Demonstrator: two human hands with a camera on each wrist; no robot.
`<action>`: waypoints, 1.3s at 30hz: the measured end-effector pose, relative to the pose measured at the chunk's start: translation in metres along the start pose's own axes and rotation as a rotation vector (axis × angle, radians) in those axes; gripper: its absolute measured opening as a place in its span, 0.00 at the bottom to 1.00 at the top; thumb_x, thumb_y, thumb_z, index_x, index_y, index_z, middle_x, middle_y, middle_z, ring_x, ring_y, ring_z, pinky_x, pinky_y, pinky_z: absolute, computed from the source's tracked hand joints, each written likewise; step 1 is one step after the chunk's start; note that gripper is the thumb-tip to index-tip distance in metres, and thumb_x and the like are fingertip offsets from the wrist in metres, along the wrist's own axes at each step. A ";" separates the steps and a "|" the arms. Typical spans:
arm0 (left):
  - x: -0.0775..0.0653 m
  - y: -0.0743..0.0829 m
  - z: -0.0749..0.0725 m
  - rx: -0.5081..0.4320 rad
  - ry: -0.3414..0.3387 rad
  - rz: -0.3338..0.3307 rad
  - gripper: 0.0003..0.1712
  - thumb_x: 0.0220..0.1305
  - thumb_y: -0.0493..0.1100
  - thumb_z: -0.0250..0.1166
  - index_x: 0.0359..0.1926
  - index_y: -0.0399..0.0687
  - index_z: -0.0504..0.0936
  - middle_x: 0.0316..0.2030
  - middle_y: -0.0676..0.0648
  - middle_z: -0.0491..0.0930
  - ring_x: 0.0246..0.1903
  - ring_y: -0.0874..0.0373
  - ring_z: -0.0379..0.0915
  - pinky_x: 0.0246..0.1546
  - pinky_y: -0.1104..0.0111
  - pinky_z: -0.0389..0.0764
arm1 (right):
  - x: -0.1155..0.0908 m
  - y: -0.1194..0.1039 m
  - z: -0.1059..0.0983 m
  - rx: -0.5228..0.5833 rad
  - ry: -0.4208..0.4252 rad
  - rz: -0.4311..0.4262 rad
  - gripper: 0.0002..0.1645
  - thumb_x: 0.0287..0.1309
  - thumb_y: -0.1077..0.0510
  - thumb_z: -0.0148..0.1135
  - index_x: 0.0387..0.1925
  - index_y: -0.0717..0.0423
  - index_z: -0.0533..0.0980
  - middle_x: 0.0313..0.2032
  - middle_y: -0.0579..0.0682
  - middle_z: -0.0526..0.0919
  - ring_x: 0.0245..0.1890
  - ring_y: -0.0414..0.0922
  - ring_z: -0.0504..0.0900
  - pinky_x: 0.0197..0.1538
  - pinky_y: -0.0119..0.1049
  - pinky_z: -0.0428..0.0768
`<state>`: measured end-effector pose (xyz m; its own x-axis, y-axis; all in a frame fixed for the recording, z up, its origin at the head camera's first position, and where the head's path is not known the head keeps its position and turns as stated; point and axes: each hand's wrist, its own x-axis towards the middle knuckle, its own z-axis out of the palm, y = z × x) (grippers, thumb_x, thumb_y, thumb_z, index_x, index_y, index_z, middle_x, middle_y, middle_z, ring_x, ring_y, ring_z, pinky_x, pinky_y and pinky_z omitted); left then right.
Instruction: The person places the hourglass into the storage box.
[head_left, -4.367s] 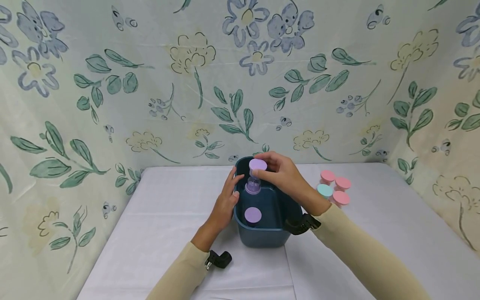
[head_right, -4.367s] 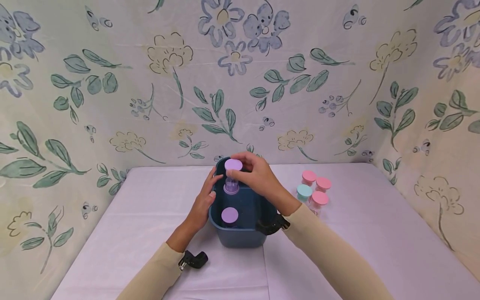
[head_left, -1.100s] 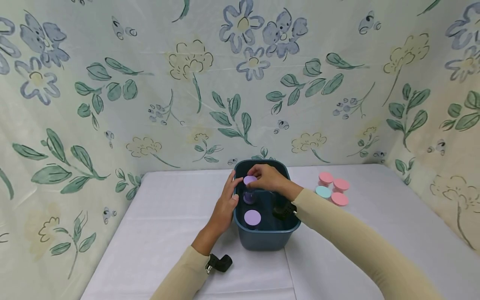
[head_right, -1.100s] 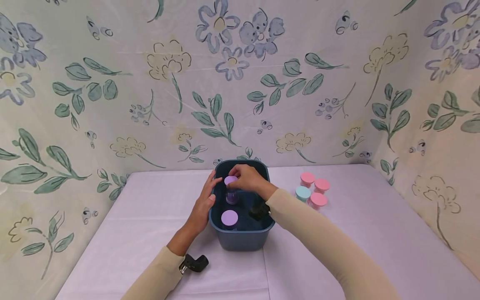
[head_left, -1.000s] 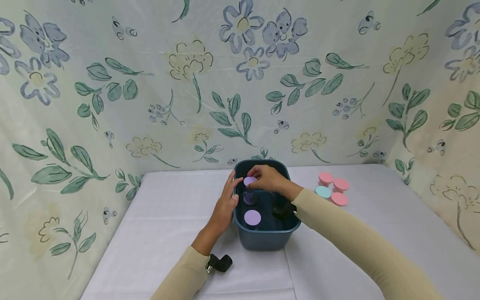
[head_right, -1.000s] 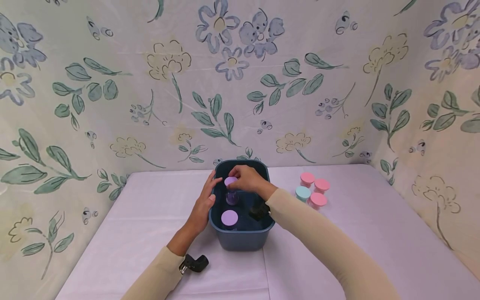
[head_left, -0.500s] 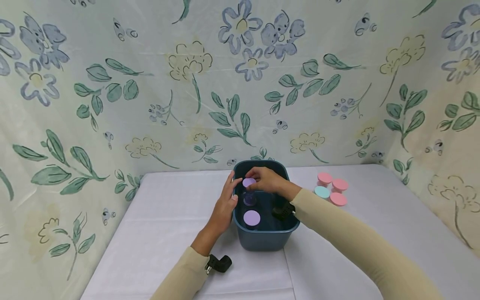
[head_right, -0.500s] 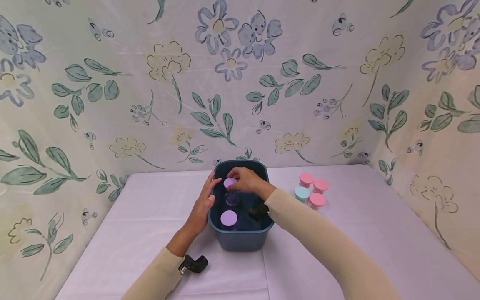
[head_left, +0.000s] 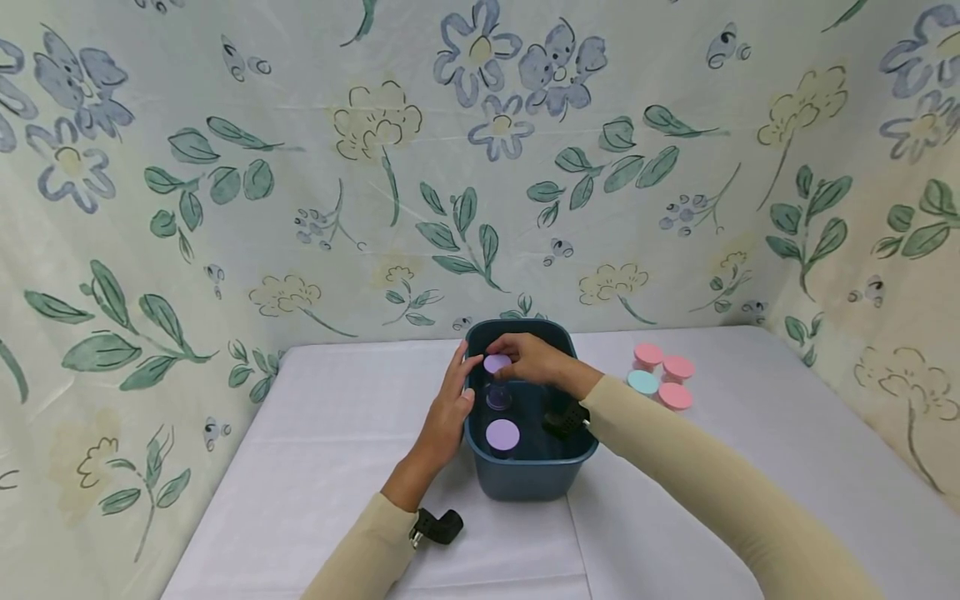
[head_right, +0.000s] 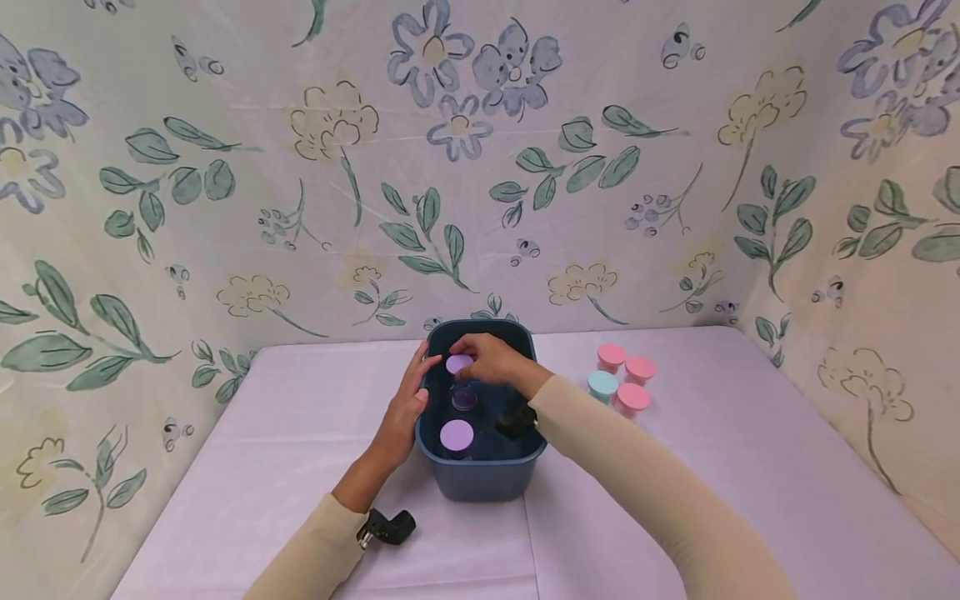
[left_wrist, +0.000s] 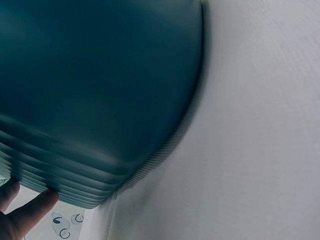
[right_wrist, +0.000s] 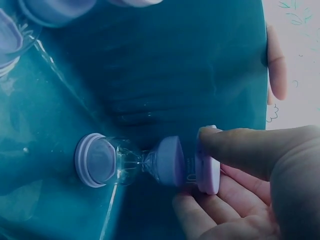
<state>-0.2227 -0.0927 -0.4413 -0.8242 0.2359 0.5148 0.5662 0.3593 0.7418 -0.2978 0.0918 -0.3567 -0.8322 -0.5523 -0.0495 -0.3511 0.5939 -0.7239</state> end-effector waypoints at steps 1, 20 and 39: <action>0.000 0.000 0.000 -0.001 -0.001 -0.003 0.29 0.73 0.53 0.36 0.73 0.60 0.56 0.76 0.54 0.38 0.74 0.56 0.36 0.65 0.38 0.51 | 0.000 0.000 0.000 0.004 -0.004 0.000 0.24 0.58 0.64 0.64 0.57 0.61 0.73 0.55 0.59 0.78 0.55 0.54 0.78 0.59 0.48 0.74; 0.004 0.000 -0.002 -0.013 -0.005 -0.013 0.30 0.74 0.56 0.35 0.73 0.57 0.56 0.76 0.53 0.38 0.74 0.56 0.35 0.66 0.39 0.49 | 0.001 -0.006 -0.015 0.178 0.083 -0.031 0.26 0.59 0.61 0.64 0.59 0.63 0.72 0.59 0.60 0.76 0.62 0.54 0.73 0.63 0.49 0.69; 0.003 0.002 -0.003 -0.028 -0.011 -0.027 0.30 0.73 0.56 0.36 0.73 0.58 0.56 0.76 0.54 0.38 0.74 0.53 0.35 0.65 0.36 0.48 | -0.026 -0.006 -0.031 0.342 0.120 -0.043 0.28 0.61 0.55 0.63 0.61 0.56 0.71 0.62 0.54 0.74 0.64 0.51 0.71 0.64 0.50 0.67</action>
<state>-0.2239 -0.0939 -0.4375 -0.8390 0.2361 0.4903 0.5440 0.3404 0.7669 -0.2870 0.1209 -0.3304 -0.8716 -0.4875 0.0524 -0.2396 0.3304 -0.9129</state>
